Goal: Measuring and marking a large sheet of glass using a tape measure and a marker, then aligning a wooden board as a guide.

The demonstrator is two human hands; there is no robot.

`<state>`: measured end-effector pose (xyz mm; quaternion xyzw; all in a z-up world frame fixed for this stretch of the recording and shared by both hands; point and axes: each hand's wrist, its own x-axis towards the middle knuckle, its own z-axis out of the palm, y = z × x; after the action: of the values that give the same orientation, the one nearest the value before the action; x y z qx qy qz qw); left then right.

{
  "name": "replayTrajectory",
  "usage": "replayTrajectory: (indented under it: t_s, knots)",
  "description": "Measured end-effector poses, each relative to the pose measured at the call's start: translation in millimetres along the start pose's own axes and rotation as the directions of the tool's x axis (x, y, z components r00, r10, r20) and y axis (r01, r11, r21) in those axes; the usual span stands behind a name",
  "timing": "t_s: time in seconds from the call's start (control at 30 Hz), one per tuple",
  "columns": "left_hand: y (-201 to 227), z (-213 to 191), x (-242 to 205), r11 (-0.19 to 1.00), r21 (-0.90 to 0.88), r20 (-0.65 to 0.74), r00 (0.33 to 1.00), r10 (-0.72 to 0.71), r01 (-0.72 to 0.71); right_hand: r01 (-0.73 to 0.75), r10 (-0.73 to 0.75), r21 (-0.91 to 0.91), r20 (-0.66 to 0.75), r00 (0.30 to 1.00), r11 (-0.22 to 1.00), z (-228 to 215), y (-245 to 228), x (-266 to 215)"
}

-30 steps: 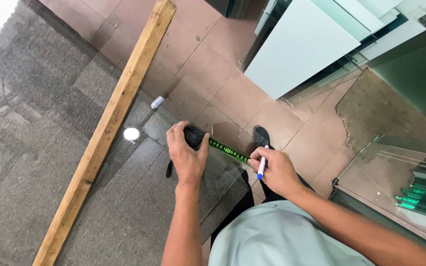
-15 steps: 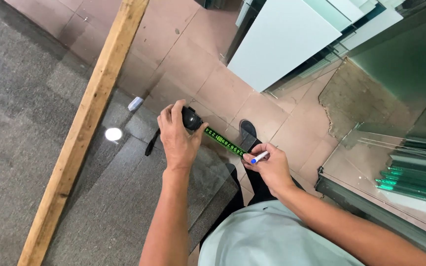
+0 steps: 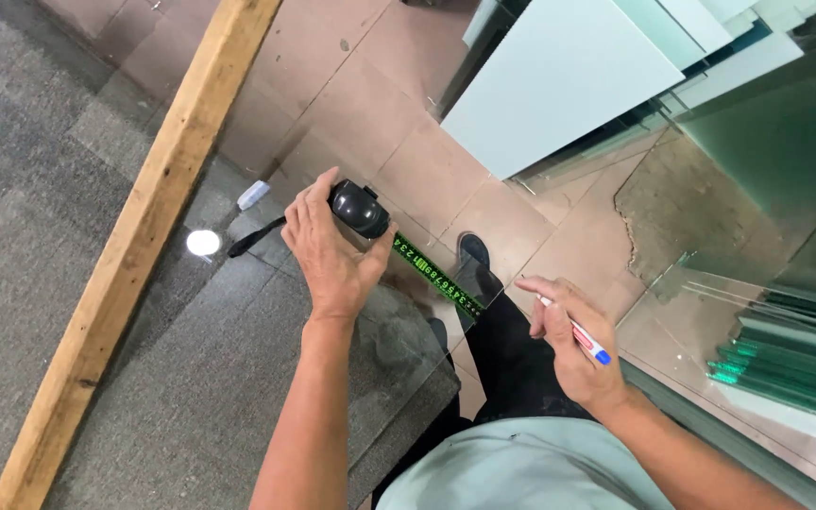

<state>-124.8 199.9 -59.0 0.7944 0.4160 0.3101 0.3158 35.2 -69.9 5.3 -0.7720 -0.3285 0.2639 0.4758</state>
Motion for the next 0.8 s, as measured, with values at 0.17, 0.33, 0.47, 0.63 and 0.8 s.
replayTrajectory:
  t_s: [0.17,0.33,0.47,0.63,0.8]
  knots:
    - [-10,3,-4,1.000,0.002,-0.027,1.000,-0.009,0.009,0.064,-0.078,0.122,0.107,0.991,0.990,35,-12,31]
    - [-7,7,-5,0.999,0.040,-0.057,0.998,-0.006,0.008,0.114,-0.127,0.127,0.095,0.987,0.985,62,8,52]
    - [-4,9,-5,0.997,0.068,-0.099,0.994,0.047,-0.041,0.131,-0.139,0.136,0.049,0.989,0.982,70,15,60]
    - [-4,11,-5,0.991,0.107,-0.125,0.987,0.098,-0.085,0.119,-0.127,0.124,0.055,0.990,0.985,73,12,63]
    - [-1,10,-5,0.990,0.101,-0.129,0.985,0.115,-0.103,0.117,-0.122,0.103,0.052,0.991,0.988,74,8,63]
